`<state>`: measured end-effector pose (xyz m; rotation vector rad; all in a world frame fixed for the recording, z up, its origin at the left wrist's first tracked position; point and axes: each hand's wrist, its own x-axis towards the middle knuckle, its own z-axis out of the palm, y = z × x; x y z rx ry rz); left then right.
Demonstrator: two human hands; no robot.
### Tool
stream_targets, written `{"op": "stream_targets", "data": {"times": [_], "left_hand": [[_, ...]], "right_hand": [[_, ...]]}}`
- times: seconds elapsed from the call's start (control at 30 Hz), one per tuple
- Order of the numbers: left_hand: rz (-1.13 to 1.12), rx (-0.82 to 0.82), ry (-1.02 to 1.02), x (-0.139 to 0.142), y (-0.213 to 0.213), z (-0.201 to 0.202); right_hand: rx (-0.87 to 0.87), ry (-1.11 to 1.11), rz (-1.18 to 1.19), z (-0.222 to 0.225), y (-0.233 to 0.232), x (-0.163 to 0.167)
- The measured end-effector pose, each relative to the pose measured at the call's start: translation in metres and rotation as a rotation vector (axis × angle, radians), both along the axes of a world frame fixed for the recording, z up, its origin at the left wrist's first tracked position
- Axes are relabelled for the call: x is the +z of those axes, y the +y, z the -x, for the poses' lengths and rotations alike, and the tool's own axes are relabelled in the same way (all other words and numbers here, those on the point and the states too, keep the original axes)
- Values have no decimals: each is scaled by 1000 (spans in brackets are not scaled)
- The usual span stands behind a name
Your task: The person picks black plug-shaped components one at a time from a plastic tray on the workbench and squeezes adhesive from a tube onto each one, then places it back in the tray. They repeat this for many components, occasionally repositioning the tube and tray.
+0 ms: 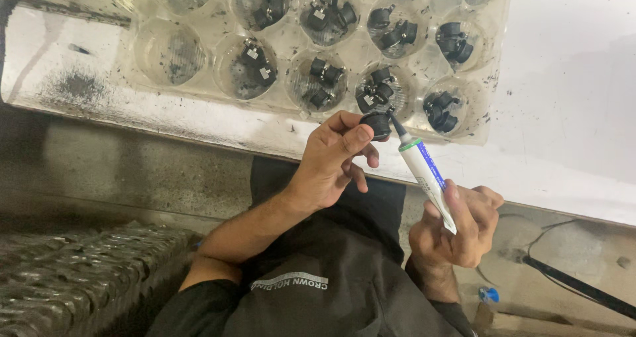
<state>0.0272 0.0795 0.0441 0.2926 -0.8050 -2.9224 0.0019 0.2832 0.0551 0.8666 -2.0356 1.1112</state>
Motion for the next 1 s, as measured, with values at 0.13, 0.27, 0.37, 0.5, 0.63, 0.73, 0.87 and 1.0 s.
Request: {"op": "stream_targets", "data": {"times": [0.13, 0.27, 0.37, 0.5, 0.63, 0.73, 0.87, 1.0], "left_hand": [[-1, -2, -2, -4, -4, -1], [7, -5, -5, -5, -4, -1], [3, -2, -5, -4, -6, 0], [13, -4, 11, -4, -10, -1], [22, -20, 2, -4, -13, -5], [-27, -43, 14, -3, -18, -5], [-14, -111, -41, -5, -29, -5], [166, -219, 23, -15, -49, 21]], "right_hand": [[-1, -13, 6, 0, -4, -1], [3, -17, -5, 0, -2, -1], [-1, -12, -14, 0, -2, -2], [6, -19, -19, 0, -5, -4], [-1, -9, -4, -3, -6, -4], [1, -7, 2, -6, -7, -6], [14, -32, -13, -9, -5, -15], [-13, -59, -22, -1, 3, -34]]}}
